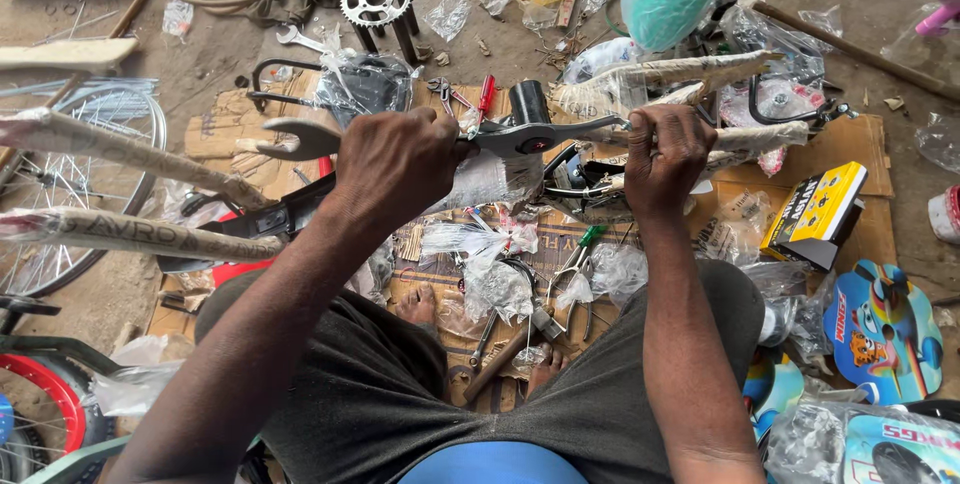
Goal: The person sits on the floor and uses a wrench to tighten the stem bolts on a bicycle handlebar. They then remove the stem, insert a bolt, and reattach the stem to the frame, tightening it again with the wrench.
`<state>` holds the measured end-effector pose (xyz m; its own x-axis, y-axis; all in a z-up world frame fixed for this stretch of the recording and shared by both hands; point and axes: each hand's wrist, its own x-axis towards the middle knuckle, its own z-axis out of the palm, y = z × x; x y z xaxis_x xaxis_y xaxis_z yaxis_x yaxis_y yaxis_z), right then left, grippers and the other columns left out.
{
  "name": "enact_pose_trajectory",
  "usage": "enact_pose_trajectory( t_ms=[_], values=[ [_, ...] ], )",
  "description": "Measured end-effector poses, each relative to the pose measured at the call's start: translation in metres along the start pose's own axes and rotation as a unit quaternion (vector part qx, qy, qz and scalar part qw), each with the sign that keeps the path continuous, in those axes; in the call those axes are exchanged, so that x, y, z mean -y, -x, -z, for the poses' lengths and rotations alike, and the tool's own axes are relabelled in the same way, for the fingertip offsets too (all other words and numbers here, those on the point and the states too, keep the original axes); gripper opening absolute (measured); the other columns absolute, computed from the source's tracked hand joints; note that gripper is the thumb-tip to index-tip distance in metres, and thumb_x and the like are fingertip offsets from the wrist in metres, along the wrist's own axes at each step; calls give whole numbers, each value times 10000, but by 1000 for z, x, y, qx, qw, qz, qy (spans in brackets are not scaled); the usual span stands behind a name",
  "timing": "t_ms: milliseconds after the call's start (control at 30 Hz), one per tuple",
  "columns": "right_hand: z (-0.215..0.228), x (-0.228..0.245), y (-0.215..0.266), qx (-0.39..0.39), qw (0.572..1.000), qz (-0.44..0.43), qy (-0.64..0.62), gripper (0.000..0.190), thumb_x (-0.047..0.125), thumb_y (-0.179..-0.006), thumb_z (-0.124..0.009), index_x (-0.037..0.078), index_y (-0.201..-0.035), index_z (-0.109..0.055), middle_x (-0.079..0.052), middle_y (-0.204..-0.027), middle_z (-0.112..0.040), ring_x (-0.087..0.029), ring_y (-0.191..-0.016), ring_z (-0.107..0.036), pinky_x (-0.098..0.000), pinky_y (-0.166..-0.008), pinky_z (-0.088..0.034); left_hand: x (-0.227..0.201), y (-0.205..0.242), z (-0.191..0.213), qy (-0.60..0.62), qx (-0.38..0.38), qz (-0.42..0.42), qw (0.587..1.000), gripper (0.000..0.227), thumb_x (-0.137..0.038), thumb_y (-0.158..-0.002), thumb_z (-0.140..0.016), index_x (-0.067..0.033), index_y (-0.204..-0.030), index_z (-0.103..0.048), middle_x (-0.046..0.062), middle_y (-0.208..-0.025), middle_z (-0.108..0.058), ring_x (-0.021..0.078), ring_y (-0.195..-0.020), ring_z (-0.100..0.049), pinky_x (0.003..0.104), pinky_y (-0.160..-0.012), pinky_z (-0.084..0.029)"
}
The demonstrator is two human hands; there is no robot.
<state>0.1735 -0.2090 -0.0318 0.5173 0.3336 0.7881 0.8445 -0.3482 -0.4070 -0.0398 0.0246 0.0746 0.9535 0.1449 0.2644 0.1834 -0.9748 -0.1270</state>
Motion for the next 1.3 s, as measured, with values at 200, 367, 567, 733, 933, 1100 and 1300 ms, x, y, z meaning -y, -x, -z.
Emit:
enact_pose_trajectory(
  t_ms=[200, 367, 567, 733, 933, 1100, 1300],
  values=[
    [9, -8, 2, 25, 999, -3, -28, 268, 298, -1135, -620, 69, -1028, -708, -83, -1054, -718, -279, -1034, -664, -420, -992, -430, -7, 15, -24, 44, -93, 17, 995, 463, -518, -969, -659, -119, -734, -636, 6, -628, -596, 110, -435, -471, 323, -372, -362],
    [5, -14, -1, 47, 992, -69, -97, 244, 294, -1099, -636, 86, -999, -717, -72, -1025, -710, -235, -960, -672, -351, -912, -492, -17, 34, -78, 139, -121, 76, 980, 421, -447, -996, -677, -105, -763, -597, 39, -636, -587, 199, -471, -526, 383, -416, -410],
    [-5, -4, 6, 16, 999, -38, -21, 172, 251, -1025, -686, 88, -979, -716, -84, -984, -681, -268, -970, -623, -425, -1000, -392, -59, 37, -158, 322, -311, 118, 886, 334, -304, -989, -731, -72, -808, -572, 110, -701, -570, 287, -556, -567, 405, -503, -442],
    [-9, 6, 1, 6, 999, -48, -24, 239, 310, -1042, -684, 91, -948, -680, -75, -962, -651, -278, -960, -602, -428, -969, -374, -105, 29, -218, 424, -336, 185, 820, 231, -238, -1051, -618, -109, -866, -668, 105, -733, -621, 316, -614, -593, 423, -578, -427],
    [-19, 5, 2, -10, 999, -42, 5, 297, 366, -1029, -623, 99, -902, -640, -75, -902, -614, -274, -908, -581, -447, -942, -356, -174, -17, -257, 663, -386, 281, 576, 433, -454, -1097, -550, -58, -940, -623, 5, -708, -515, 114, -626, -437, 298, -572, -331],
    [-17, 13, 2, -7, 999, -30, 11, 307, 361, -1062, -620, 91, -917, -629, -92, -916, -607, -309, -922, -576, -469, -948, -364, -211, -31, -266, 742, -389, 292, 461, 410, -471, -1042, -558, -69, -1040, -638, -49, -730, -560, 49, -617, -446, 251, -556, -349],
    [18, -2, -5, 39, 999, 2, 15, 322, 385, -1043, -647, 64, -1042, -664, -122, -1058, -667, -335, -1052, -615, -470, -1005, -388, -333, -93, -280, 828, -285, 289, 386, 354, -395, -1025, -631, -52, -938, -636, -34, -727, -576, 72, -620, -486, 274, -552, -397]
  ],
)
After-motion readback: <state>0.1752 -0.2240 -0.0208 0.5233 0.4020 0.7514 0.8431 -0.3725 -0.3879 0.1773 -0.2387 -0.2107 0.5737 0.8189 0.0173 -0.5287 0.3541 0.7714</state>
